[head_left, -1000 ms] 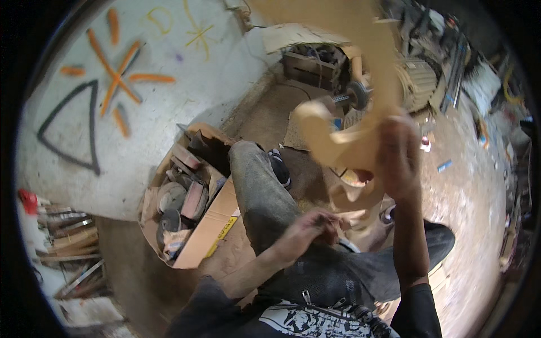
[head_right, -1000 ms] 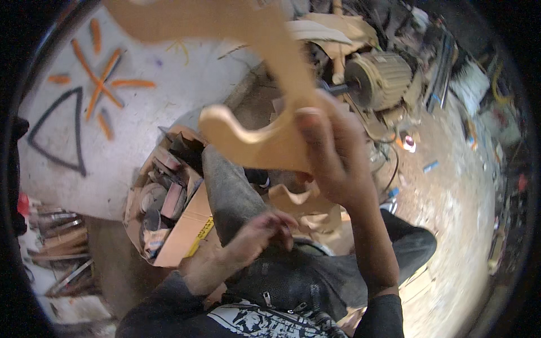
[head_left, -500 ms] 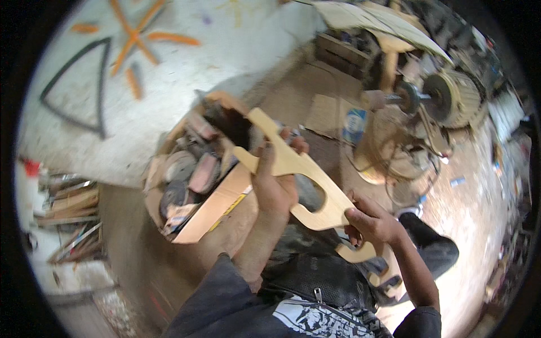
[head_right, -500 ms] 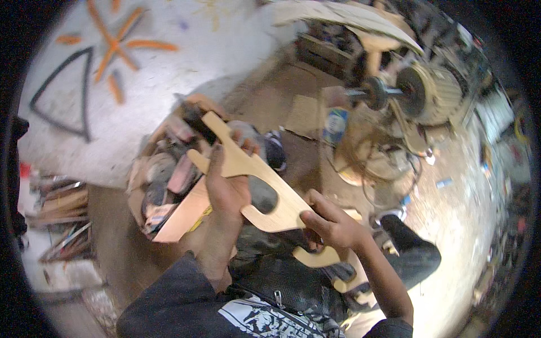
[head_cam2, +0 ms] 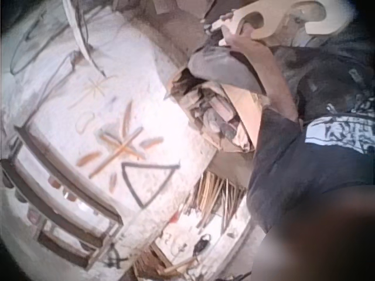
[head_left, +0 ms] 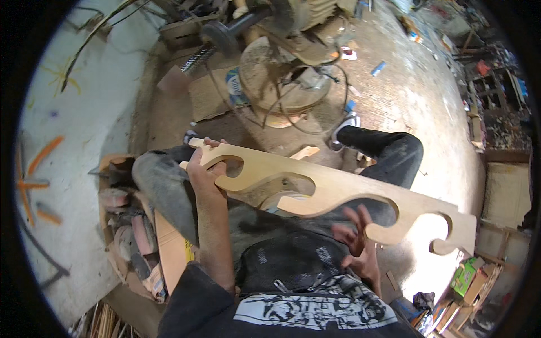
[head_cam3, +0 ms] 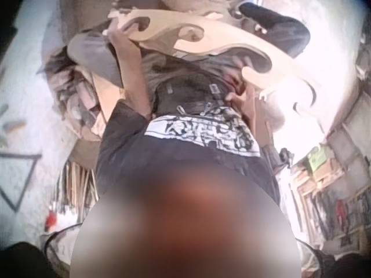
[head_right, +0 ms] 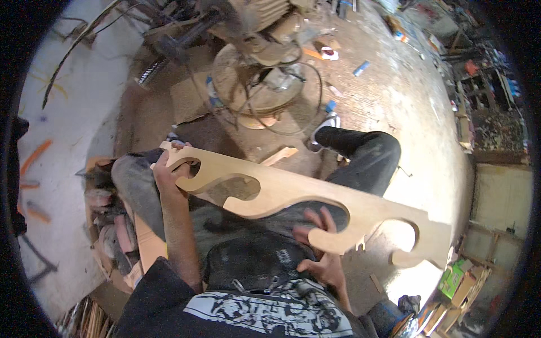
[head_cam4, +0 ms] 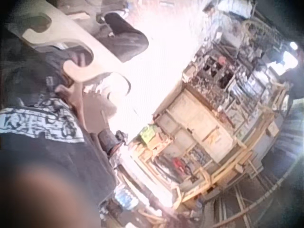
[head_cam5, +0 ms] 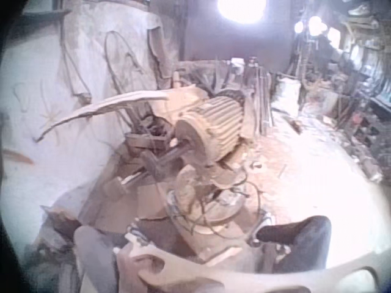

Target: The person sits on the floor and uses a bench grinder to smooth the edges of several wooden pieces. They handle each piece with both hands, rotating them to grind different sides, and place finished pieces on the floor.

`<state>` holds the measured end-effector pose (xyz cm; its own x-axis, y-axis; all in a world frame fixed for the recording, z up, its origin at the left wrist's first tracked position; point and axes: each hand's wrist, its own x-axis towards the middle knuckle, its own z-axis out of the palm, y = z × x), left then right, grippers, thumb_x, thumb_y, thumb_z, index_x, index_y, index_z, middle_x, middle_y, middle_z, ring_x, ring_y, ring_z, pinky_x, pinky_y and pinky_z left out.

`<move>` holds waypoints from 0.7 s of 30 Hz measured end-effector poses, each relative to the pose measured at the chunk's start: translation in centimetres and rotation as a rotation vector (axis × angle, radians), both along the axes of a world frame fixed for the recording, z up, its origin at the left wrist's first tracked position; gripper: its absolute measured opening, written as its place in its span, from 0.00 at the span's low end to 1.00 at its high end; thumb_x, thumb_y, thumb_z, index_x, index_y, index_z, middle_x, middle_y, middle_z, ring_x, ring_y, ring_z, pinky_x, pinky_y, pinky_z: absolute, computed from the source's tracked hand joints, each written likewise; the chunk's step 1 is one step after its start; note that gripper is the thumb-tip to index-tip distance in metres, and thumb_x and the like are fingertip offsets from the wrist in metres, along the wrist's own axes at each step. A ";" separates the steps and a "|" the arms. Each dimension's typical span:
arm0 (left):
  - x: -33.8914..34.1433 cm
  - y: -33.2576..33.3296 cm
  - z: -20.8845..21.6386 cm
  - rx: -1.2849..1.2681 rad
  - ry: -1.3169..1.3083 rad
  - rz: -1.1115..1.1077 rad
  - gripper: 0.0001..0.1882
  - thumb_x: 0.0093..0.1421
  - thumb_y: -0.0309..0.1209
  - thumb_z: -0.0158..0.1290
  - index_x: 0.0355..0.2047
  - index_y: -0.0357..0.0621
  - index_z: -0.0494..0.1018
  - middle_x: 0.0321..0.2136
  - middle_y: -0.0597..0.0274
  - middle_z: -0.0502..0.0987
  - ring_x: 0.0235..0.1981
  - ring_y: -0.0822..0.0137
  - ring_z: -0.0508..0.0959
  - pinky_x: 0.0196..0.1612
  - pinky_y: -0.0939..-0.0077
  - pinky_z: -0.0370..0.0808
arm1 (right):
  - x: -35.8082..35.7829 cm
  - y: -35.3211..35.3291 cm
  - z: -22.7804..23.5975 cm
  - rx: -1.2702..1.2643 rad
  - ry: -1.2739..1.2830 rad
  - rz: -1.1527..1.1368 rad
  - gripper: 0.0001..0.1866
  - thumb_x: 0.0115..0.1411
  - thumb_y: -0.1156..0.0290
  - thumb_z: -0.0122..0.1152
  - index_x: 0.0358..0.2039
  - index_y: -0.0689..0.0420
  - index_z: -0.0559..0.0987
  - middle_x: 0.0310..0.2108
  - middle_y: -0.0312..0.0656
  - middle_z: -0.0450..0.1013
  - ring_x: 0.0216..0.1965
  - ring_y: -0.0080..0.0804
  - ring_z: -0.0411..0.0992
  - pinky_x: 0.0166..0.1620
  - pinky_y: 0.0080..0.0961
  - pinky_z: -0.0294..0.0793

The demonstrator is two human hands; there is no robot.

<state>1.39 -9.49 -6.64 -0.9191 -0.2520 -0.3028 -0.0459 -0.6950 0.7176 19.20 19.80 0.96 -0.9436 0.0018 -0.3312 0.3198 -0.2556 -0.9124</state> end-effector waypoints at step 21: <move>-3.2 -0.5 3.4 0.325 0.534 -0.380 0.60 0.45 0.58 0.59 0.60 0.28 0.38 0.57 0.40 0.55 0.57 0.52 0.62 0.56 0.66 0.69 | 1.2 9.9 9.5 0.531 0.905 -0.177 0.30 0.59 0.43 0.41 0.36 0.62 0.67 0.27 0.48 0.69 0.31 0.37 0.67 0.39 0.37 0.62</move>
